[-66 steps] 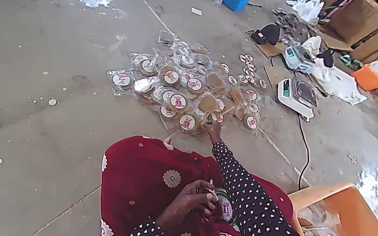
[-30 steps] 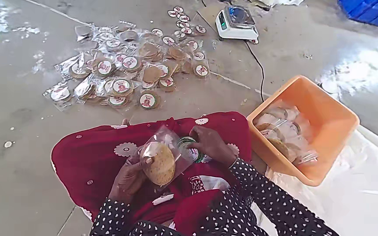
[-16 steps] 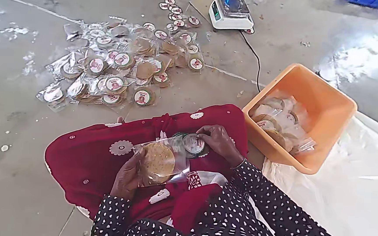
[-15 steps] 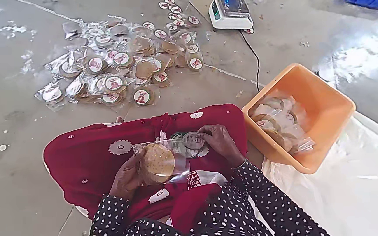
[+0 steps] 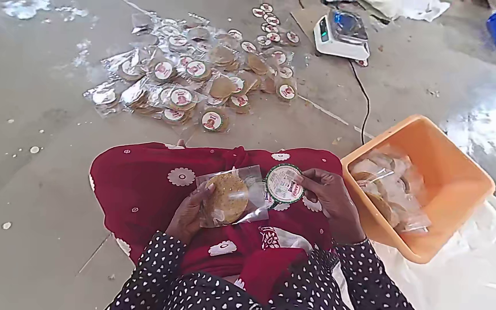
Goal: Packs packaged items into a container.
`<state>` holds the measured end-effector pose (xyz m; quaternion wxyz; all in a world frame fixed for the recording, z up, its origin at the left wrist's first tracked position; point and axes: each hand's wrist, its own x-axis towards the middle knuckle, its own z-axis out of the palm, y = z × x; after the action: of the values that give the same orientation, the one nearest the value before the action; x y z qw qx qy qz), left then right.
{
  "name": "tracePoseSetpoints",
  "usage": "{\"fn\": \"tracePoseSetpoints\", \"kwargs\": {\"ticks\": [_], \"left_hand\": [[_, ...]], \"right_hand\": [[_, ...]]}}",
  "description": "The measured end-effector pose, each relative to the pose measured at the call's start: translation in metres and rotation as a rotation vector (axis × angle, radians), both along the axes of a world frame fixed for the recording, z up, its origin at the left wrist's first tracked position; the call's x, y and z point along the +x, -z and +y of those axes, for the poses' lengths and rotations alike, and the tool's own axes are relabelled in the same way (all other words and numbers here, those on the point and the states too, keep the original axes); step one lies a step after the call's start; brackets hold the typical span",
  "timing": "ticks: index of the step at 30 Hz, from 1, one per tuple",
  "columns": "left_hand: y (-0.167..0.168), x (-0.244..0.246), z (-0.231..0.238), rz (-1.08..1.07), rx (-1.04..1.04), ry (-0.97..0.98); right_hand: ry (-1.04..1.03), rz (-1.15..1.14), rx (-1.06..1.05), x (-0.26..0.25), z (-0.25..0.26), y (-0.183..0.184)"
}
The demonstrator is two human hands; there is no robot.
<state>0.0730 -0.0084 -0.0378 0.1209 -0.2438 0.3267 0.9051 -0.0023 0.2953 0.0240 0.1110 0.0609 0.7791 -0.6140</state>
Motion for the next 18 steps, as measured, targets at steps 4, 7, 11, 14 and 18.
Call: {"fn": "tracePoseSetpoints", "kwargs": {"ticks": [4,7,11,14,18], "left_hand": [[0.005,-0.002,0.000,-0.017,-0.011,-0.016],[0.014,-0.003,-0.002,0.011,0.050,-0.014],[0.004,-0.001,0.000,0.014,0.017,-0.009],[0.004,-0.001,0.000,0.029,0.010,-0.008],[0.004,0.001,-0.001,0.036,0.027,-0.004]], "right_hand": [[-0.068,0.003,0.009,0.003,-0.007,0.000],[-0.105,-0.013,-0.027,0.005,-0.014,-0.002],[-0.186,-0.061,-0.073,0.005,-0.035,-0.002],[-0.279,-0.068,-0.117,0.009,-0.057,0.005],[-0.327,-0.036,-0.177,0.014,-0.077,0.008]]}}
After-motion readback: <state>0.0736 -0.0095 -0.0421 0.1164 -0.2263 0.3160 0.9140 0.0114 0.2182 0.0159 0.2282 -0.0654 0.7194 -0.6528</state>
